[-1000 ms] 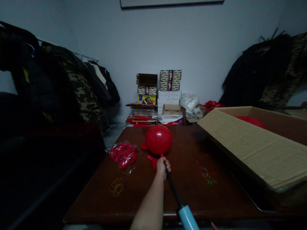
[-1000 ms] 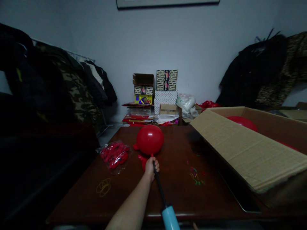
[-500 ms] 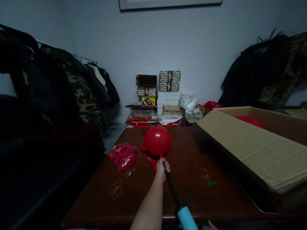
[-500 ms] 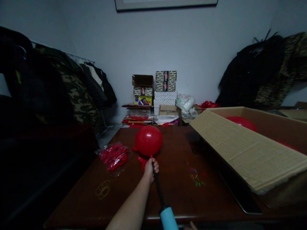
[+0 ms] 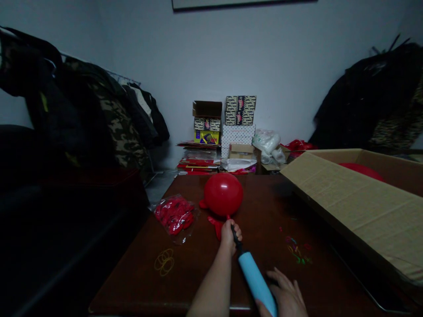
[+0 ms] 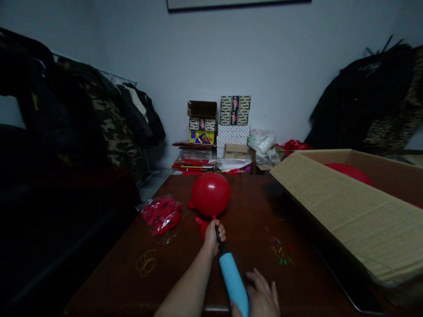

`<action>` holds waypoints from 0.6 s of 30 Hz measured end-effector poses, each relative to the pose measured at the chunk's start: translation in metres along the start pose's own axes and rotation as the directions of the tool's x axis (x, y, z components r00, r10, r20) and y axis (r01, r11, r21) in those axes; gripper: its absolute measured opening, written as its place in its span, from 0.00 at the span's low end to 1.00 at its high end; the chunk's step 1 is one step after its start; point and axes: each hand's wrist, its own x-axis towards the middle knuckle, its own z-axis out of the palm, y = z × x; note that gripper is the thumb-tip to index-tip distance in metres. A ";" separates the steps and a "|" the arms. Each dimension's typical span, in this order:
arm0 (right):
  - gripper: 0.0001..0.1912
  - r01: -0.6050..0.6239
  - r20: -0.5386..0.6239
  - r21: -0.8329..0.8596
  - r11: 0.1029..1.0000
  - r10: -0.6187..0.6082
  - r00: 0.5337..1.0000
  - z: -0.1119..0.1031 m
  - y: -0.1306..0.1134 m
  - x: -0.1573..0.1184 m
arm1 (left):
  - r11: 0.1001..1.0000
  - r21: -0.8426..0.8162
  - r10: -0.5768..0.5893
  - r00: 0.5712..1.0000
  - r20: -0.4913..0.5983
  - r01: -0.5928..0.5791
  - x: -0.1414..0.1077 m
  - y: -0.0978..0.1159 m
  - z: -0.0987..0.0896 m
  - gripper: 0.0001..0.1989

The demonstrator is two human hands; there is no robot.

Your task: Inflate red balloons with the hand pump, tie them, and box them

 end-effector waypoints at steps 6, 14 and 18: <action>0.23 -0.004 -0.026 0.036 0.999 0.005 1.000 -0.011 -0.018 0.013 | 0.999 0.022 -0.029 0.999 -0.023 0.029 0.006 0.003 0.000 0.12; 0.31 -0.079 -0.087 -0.045 0.996 0.075 0.993 -0.003 -0.014 0.002 | 0.998 0.059 0.029 0.999 -0.016 -0.028 0.008 -0.002 0.000 0.11; 0.29 -0.056 -0.100 -0.043 0.998 0.051 0.994 0.003 -0.011 -0.003 | 0.995 0.086 0.045 0.999 -0.022 -0.043 0.006 -0.002 0.001 0.10</action>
